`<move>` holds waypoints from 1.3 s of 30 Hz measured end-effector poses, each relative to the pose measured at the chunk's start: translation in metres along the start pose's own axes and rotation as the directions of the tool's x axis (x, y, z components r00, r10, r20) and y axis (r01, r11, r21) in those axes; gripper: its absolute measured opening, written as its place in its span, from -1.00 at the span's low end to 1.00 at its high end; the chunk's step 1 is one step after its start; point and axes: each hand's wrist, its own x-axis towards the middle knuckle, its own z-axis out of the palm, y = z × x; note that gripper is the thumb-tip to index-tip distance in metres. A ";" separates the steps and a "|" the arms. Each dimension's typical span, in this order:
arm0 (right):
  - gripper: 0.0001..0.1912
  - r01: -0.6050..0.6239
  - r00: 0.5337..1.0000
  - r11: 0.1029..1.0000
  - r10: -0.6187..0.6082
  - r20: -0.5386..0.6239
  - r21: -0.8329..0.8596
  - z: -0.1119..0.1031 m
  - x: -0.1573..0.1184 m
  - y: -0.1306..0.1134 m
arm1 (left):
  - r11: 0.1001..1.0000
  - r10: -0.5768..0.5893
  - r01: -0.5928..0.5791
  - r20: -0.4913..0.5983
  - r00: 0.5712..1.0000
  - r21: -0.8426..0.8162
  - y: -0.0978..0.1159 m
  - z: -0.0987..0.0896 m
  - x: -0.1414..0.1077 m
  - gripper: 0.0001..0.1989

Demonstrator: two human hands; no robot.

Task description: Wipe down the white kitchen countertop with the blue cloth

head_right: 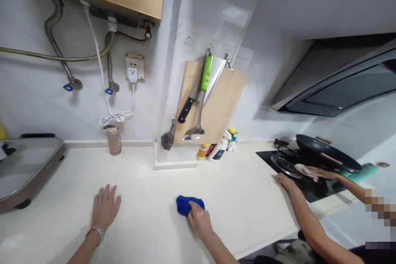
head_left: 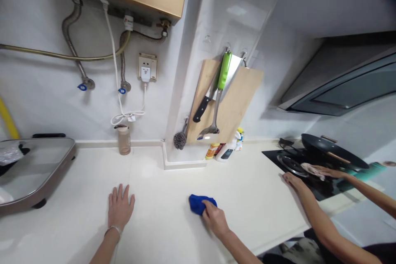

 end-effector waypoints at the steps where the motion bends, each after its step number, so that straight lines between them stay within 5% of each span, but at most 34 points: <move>1: -0.62 -0.051 0.998 0.999 0.051 -0.048 0.008 -0.004 0.011 0.003 | 1.000 -0.001 0.001 0.004 1.000 -0.004 -0.001 0.000 0.000 -0.42; 5: -0.51 -0.245 0.942 0.962 0.265 -0.206 0.116 -0.023 0.037 0.023 | 1.000 -0.001 0.001 0.000 1.000 -0.029 -0.003 0.001 0.000 -0.42; 10: -0.39 -0.351 0.885 0.922 0.384 -0.265 0.163 -0.044 0.002 0.062 | 0.999 0.010 -0.011 -0.040 0.999 -0.040 -0.001 0.002 0.000 -0.41; 12: -0.34 -0.359 0.872 0.924 0.383 -0.305 0.135 -0.053 -0.017 0.074 | 0.999 0.010 -0.011 -0.036 0.999 -0.039 0.001 0.001 0.000 -0.40; 15: -0.35 -0.230 0.933 0.972 0.206 -0.296 -0.049 -0.054 -0.026 0.079 | 0.999 -0.001 0.000 -0.004 1.000 -0.044 0.003 -0.001 0.001 -0.40; 18: -0.44 -0.028 0.986 0.980 -0.005 -0.166 -0.197 -0.031 -0.014 0.066 | 0.999 -0.007 0.007 0.015 1.000 -0.034 0.004 -0.002 0.002 -0.39; 20: -0.48 0.013 0.996 0.965 -0.035 -0.080 -0.264 -0.008 -0.003 0.052 | 1.000 -0.005 0.005 0.024 1.000 -0.021 0.005 -0.002 0.002 -0.38; 26: -0.42 -0.127 0.986 0.795 0.165 0.010 -0.593 0.028 0.009 0.029 | 1.000 -0.011 0.011 0.048 0.999 -0.004 0.006 -0.004 0.000 -0.38; 32: -0.39 -0.122 0.991 0.786 0.125 -0.037 -0.606 0.040 0.000 0.031 | 0.999 -0.026 0.027 0.029 0.999 -0.034 0.007 -0.005 -0.003 -0.40; 36: -0.33 0.121 0.993 0.855 -0.097 0.074 -0.505 0.063 0.001 0.001 | 0.998 -0.013 0.012 -0.020 1.000 -0.069 0.009 -0.006 -0.004 -0.42; 39: -0.29 0.320 0.935 0.874 -0.229 0.271 -0.365 0.085 0.018 -0.047 | 0.996 -0.019 0.018 -0.013 1.000 -0.088 0.010 -0.008 -0.004 -0.43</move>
